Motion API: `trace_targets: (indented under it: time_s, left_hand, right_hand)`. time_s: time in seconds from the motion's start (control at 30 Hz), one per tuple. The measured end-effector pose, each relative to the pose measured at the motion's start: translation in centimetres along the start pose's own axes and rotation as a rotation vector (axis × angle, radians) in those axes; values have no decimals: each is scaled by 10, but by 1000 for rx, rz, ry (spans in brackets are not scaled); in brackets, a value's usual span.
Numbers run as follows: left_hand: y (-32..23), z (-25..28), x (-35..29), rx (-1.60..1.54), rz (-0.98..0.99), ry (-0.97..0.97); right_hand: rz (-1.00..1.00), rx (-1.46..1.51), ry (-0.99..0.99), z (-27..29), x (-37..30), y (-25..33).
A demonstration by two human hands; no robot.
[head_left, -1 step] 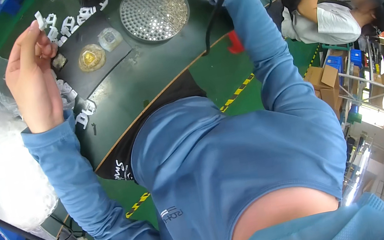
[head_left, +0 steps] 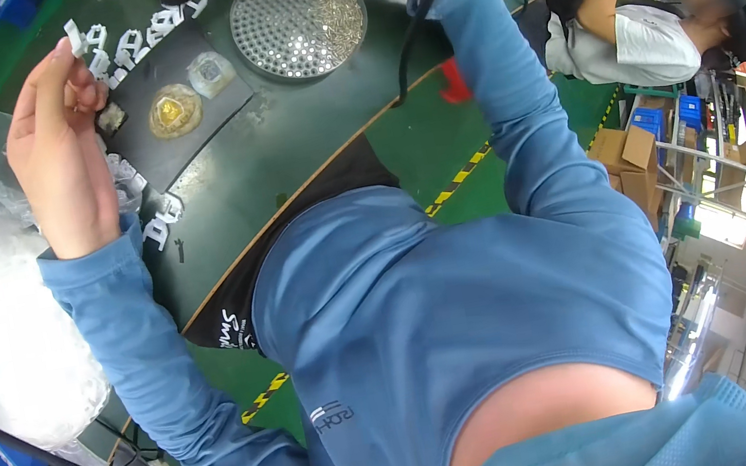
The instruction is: The person assembles plastic clips by inserting small metal components into plastic pieces by hand and securing them using a handheld electric tool.
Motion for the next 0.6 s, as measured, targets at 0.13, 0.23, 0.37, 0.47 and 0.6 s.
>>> trace_targets:
  time_s: [0.13,0.23,0.37,0.47,0.6]
  left_hand:
    - [4,1,7,-25,-9,75]
    - [-1,4,0,-39,-11,14]
    - [4,6,6,-41,-9,61]
    - [6,0,6,-38,-14,69]
    - [2,2,-2,86,-25,17]
  right_hand:
    - [4,6,29,-27,-12,18]
    - [77,182,94,-44,-5,-1]
    - [27,-82,237,-58,0,-5]
    - [135,-492,274,-80,10,35]
    - [370,-734,263,-80,11,8]
Point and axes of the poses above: each hand's wrist, its own x-axis towards the middle knuckle, its own z-axis out of the back of the hand, y = z × x, the point moved 3 cm from there along x, towards the middle knuckle, and after that the axes turned 15 degrees about z, right-handed, at the moved point
